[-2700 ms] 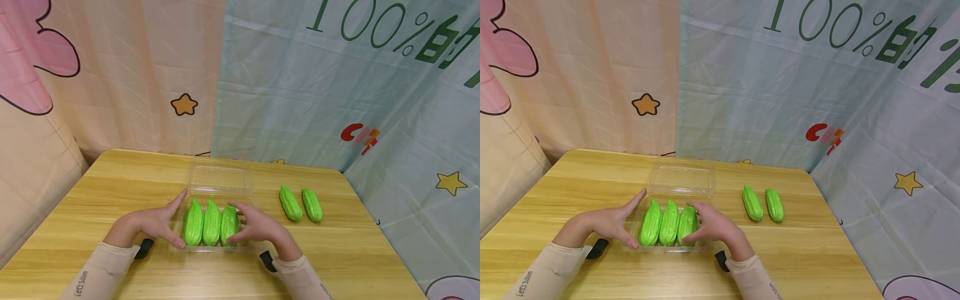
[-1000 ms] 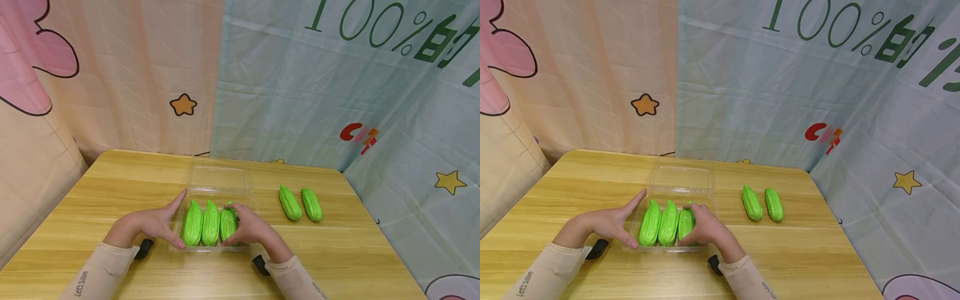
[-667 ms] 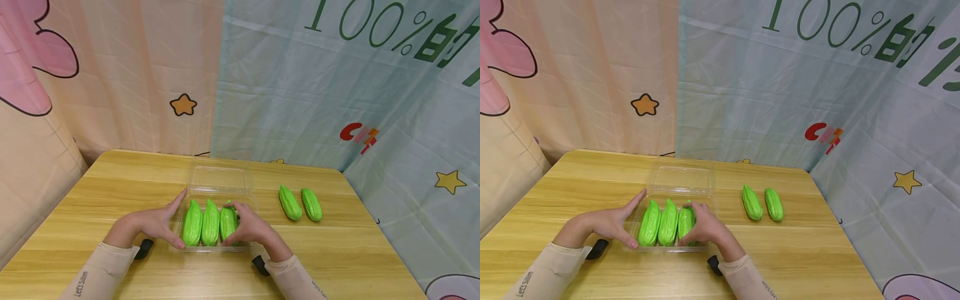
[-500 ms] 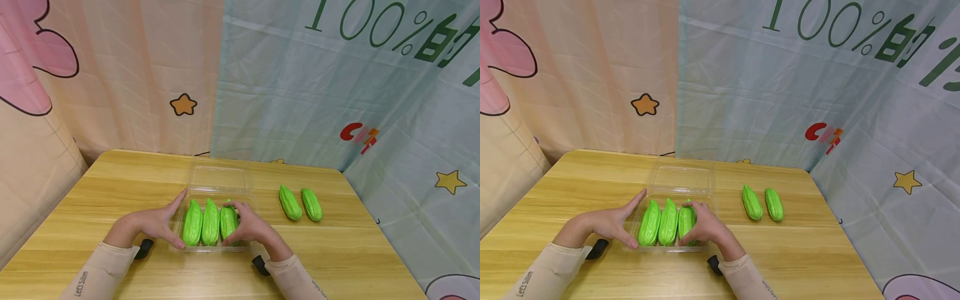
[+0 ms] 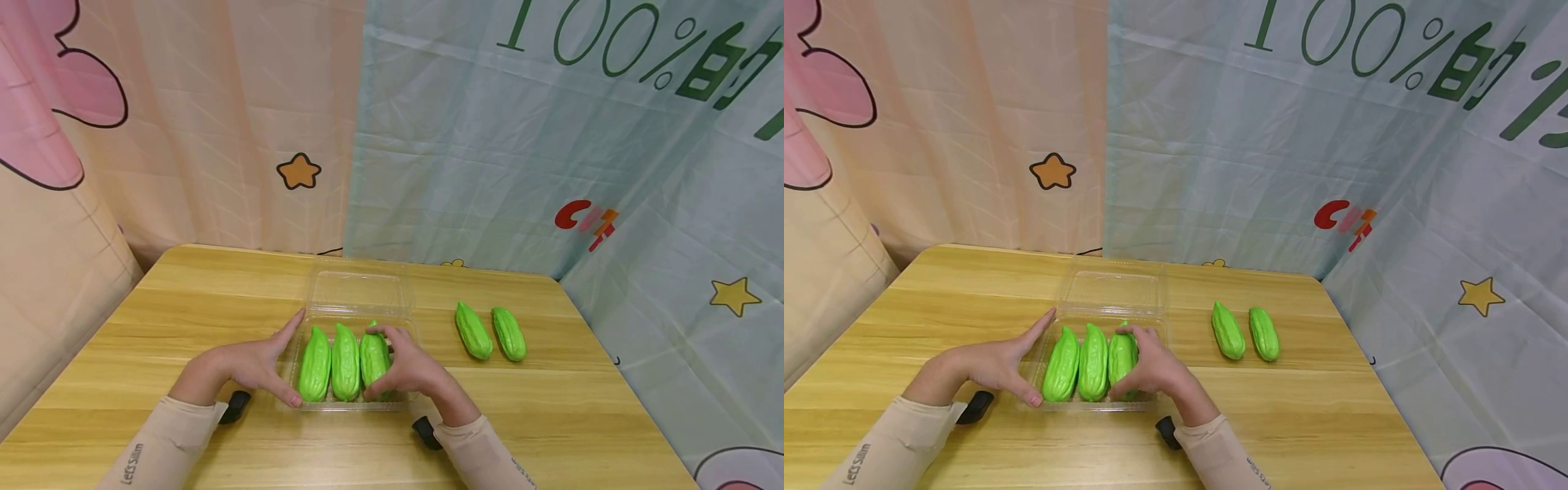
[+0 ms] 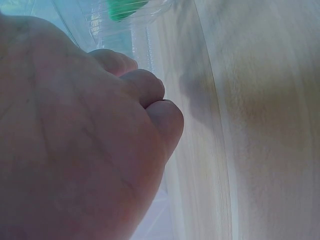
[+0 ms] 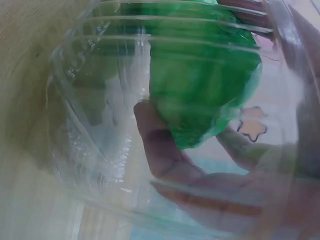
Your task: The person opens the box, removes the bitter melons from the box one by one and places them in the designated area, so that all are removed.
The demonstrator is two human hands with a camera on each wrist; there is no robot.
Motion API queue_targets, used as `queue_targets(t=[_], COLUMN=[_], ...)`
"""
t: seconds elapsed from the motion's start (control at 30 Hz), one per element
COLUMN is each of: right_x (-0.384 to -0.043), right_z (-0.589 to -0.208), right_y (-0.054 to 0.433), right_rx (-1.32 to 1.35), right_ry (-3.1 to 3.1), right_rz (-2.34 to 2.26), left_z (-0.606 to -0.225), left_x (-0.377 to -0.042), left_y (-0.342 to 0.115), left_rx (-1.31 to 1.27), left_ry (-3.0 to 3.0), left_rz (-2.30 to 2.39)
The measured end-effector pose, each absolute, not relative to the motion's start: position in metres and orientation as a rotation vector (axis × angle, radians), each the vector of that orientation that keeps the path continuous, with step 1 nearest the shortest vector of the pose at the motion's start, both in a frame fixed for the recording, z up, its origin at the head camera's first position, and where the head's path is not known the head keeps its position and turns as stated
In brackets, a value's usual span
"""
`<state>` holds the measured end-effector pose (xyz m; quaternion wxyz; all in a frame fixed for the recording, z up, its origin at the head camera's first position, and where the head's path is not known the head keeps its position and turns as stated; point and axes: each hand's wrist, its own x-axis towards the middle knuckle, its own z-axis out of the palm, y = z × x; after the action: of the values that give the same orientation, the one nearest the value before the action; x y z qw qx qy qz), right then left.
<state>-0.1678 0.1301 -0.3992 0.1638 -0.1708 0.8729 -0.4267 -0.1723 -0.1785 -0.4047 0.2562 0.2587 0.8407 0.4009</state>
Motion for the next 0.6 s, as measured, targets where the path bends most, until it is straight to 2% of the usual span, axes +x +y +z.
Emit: queue_targets(t=[0.6], right_x=[-0.1695], right_z=[-0.3919], right_y=[0.1341], right_rx=[-0.494], right_ry=[2.401], right_rz=[-1.387], left_z=[-0.4060], left_x=[-0.1721], left_y=[-0.1783], left_rx=[0.709], left_ry=[2.288], left_rz=[1.096])
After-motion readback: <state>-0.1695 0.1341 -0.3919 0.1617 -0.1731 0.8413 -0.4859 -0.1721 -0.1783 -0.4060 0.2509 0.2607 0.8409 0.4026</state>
